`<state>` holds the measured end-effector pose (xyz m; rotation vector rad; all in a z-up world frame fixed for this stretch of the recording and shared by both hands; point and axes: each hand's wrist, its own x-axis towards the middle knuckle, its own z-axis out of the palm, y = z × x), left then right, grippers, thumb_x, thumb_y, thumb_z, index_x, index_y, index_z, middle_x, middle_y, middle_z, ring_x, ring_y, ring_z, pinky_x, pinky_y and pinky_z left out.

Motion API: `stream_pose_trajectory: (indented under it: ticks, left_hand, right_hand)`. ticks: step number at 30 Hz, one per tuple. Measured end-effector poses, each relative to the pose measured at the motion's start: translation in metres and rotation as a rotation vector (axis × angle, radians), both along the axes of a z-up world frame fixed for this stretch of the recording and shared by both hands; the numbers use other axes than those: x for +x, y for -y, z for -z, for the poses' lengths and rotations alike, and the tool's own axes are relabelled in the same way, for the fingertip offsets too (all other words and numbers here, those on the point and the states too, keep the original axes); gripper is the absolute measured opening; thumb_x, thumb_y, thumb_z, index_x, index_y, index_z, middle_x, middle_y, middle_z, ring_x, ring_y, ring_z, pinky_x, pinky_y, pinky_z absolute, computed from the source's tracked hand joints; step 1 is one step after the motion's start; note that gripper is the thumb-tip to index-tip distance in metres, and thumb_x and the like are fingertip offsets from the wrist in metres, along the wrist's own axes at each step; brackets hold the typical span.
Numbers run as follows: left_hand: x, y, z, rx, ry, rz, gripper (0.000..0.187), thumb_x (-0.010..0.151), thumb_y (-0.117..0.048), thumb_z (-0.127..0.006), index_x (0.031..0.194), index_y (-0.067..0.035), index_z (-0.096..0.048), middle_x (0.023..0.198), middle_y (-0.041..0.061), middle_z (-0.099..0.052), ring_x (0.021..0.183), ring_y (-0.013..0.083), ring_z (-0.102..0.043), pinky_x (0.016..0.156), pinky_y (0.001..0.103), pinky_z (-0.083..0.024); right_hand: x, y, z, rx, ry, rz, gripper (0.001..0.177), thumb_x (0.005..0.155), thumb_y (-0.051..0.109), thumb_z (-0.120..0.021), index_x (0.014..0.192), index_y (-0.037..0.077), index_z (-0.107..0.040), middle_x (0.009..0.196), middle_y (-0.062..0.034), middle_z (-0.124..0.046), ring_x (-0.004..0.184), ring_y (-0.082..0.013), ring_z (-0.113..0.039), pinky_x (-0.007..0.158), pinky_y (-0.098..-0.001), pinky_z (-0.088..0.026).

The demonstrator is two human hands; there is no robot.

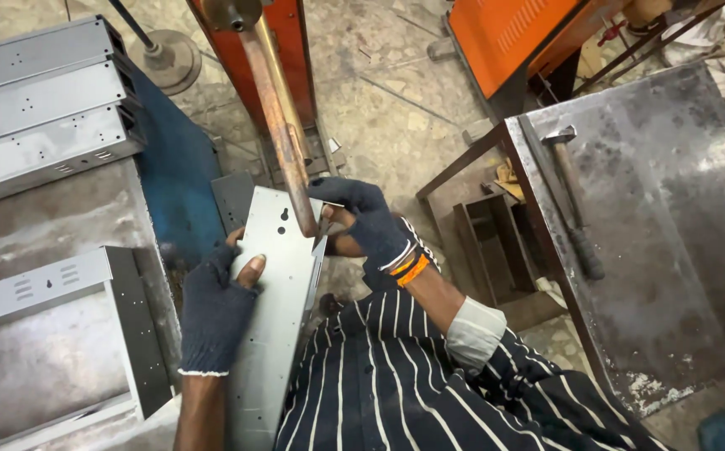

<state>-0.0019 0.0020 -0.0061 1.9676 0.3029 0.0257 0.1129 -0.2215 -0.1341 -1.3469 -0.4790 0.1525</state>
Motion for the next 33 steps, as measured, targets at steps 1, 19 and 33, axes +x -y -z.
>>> stream_pose_trajectory:
  ticks: [1,19,33]
  left_hand:
    - [0.0,0.001,-0.002,-0.001,0.0,-0.002,0.05,0.091,-0.019,-0.07,0.136,0.0,-0.063,0.11,0.012,-0.076,0.092,0.012,-0.068,0.082,0.031,-0.054]
    - [0.002,0.001,-0.009,0.015,-0.07,0.004,0.051,0.089,-0.023,-0.068,0.136,-0.004,-0.063,0.106,0.014,-0.078,0.088,0.018,-0.07,0.08,0.034,-0.055]
    - [0.008,-0.017,0.024,0.038,0.061,0.089,0.051,0.09,-0.021,-0.072,0.135,0.0,-0.064,0.11,0.009,-0.077,0.096,0.0122,-0.066,0.085,0.03,-0.053]
  right_hand:
    - [-0.002,0.0,0.0,-0.001,0.0,-0.002,0.028,0.096,-0.004,-0.067,0.123,0.0,-0.071,0.129,-0.0129,-0.07,0.126,-0.0221,-0.064,0.11,-0.0364,-0.051]
    - [-0.032,0.006,-0.085,-0.237,0.098,0.069,0.038,0.095,0.012,-0.073,0.131,0.001,-0.067,0.126,-0.0135,-0.072,0.118,-0.0224,-0.068,0.105,-0.0363,-0.055]
    - [-0.052,-0.02,-0.049,-0.334,0.237,0.298,0.079,0.068,0.016,-0.093,0.137,0.006,-0.056,0.124,-0.0099,-0.065,0.114,-0.0236,-0.065,0.102,-0.035,-0.054]
